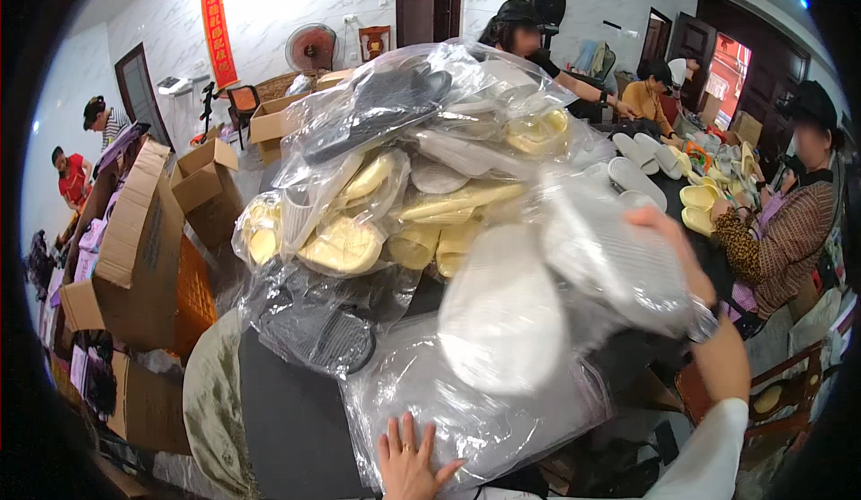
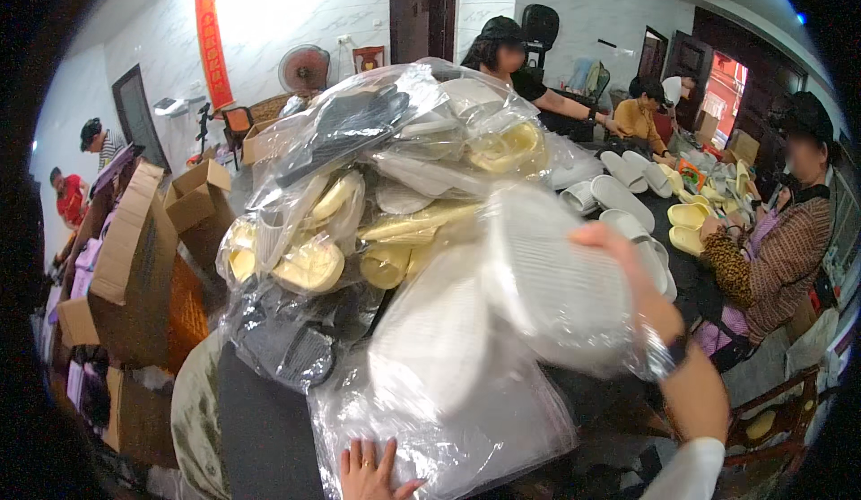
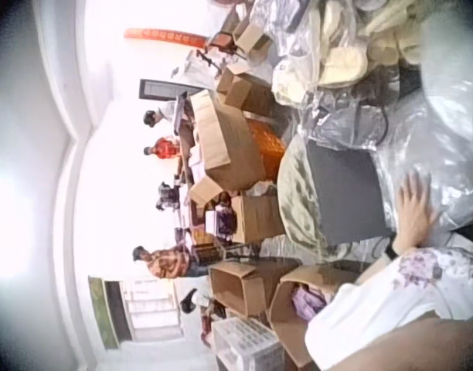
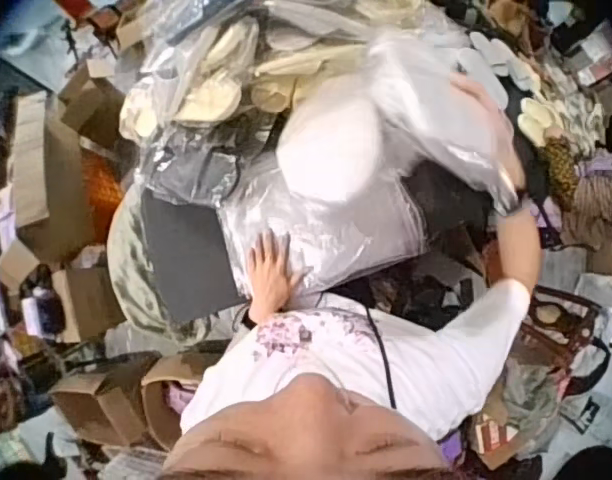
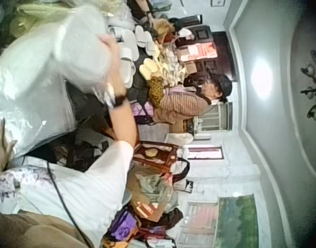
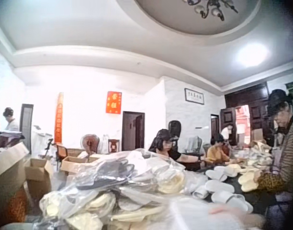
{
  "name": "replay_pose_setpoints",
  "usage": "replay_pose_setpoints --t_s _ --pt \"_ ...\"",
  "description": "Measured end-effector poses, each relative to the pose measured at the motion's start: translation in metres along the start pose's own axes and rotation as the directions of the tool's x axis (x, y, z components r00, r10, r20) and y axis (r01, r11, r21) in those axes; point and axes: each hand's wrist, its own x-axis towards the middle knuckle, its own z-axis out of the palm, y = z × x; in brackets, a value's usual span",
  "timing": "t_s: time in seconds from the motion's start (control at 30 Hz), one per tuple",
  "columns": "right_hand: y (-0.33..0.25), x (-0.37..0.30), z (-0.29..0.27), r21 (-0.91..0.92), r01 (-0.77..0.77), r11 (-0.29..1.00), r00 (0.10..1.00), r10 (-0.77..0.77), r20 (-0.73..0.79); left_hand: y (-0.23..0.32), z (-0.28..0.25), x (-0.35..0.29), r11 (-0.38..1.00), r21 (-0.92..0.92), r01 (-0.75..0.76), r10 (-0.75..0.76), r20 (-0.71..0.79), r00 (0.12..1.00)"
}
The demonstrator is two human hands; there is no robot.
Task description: Packing slippers into plastic bags.
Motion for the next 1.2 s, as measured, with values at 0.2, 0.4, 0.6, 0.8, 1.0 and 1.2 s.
replay_pose_setpoints --t_s 0.2,0.4,0.6,0.8,1.0,1.2 --pt "-0.009 -0.070 -0.016 -0.047 -0.100 0.994 0.993 0.096 -0.075 -0.006 -0.001 -0.001 0.991 -0.123 -0.044 0.024 -0.164 0.986" --pt "0.040 -0.061 0.007 -0.118 -0.366 0.923 0.907 0.382 0.179 -0.016 0.010 -0.015 0.999 -0.014 0.039 -0.040 -0.153 0.987" --pt "0.116 -0.004 0.032 -0.294 -0.188 0.937 0.761 0.328 0.559 -0.030 0.032 -0.012 0.870 -0.481 -0.108 -0.044 -0.293 0.955" --pt "0.163 0.024 -0.011 -0.716 0.413 0.563 0.711 0.292 0.640 -0.039 0.015 -0.018 -0.449 -0.888 -0.104 -0.530 0.171 0.831" --pt "0.230 0.028 -0.038 -0.773 0.623 0.118 0.781 -0.161 0.604 -0.039 -0.011 -0.011 -0.356 -0.922 -0.154 -0.656 0.129 0.744" --pt "0.236 0.063 -0.008 -0.804 0.381 0.456 0.902 0.005 0.431 -0.043 -0.017 -0.005 -0.188 -0.981 0.045 -0.554 0.143 0.820"
